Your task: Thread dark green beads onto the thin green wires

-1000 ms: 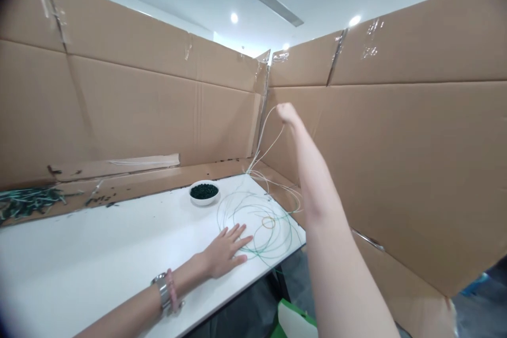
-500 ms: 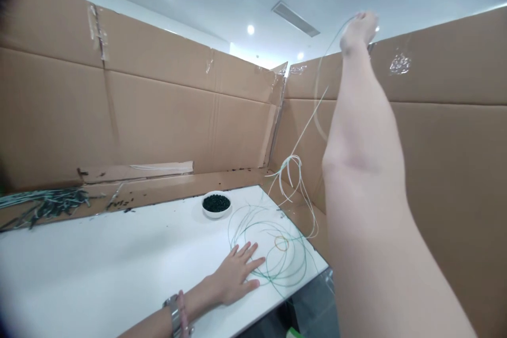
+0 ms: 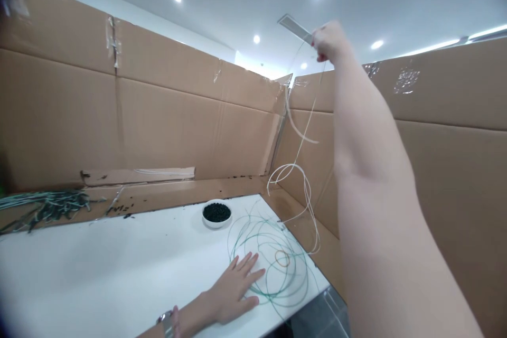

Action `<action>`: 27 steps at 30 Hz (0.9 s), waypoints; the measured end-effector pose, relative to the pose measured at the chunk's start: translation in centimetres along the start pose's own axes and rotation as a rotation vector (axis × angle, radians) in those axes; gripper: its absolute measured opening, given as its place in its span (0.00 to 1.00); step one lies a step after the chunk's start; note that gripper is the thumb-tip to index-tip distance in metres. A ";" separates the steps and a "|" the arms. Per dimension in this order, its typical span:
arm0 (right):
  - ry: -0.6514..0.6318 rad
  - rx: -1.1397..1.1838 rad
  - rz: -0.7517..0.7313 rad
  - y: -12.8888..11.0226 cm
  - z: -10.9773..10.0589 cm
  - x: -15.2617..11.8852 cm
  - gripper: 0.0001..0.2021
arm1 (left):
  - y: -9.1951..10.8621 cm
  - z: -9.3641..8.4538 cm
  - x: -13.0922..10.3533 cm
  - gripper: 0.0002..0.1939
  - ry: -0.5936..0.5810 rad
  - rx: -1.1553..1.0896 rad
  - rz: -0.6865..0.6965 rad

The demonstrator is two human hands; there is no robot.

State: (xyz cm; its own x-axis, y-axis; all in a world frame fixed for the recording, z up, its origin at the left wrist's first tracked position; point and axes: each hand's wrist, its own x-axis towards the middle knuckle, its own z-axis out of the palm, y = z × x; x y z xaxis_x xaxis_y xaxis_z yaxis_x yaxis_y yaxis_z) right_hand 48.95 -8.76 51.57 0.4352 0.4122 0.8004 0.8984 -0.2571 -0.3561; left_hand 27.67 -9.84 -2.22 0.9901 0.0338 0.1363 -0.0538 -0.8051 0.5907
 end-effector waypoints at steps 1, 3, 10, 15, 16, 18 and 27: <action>-0.112 -0.016 0.030 0.0 0.7 -0.6 0.10 | 0.4 -0.6 0.0 0.29 0.063 -0.024 0.011; -0.310 -0.030 0.046 0.0 1.8 -1.8 0.12 | 1.6 -2.7 0.3 0.22 0.266 -0.053 0.041; -0.635 0.022 0.016 -0.5 3.9 -5.2 0.16 | 7.6 -12.5 5.9 0.14 0.746 0.275 0.227; -0.666 0.097 0.030 -1.6 5.2 -6.3 0.16 | 9.9 -11.4 11.8 0.21 0.468 0.701 0.521; -0.672 0.122 0.049 -2.0 5.4 -6.5 0.16 | 9.8 -10.8 13.1 0.26 0.440 0.743 0.445; -0.687 0.151 0.099 -2.8 5.7 -6.9 0.16 | 9.3 -9.9 15.6 0.30 0.367 0.783 0.292; -0.393 0.291 -0.021 -4.8 3.3 -4.9 0.17 | 4.7 -6.6 19.4 0.16 0.201 0.638 0.037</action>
State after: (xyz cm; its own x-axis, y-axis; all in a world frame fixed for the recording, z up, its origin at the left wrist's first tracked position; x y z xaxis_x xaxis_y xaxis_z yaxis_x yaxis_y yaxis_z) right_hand 42.67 -6.62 47.77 0.3556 0.7282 0.5860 0.8622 -0.0136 -0.5063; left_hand 45.79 -9.00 8.45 0.9424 0.0596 0.3290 0.0613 -0.9981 0.0050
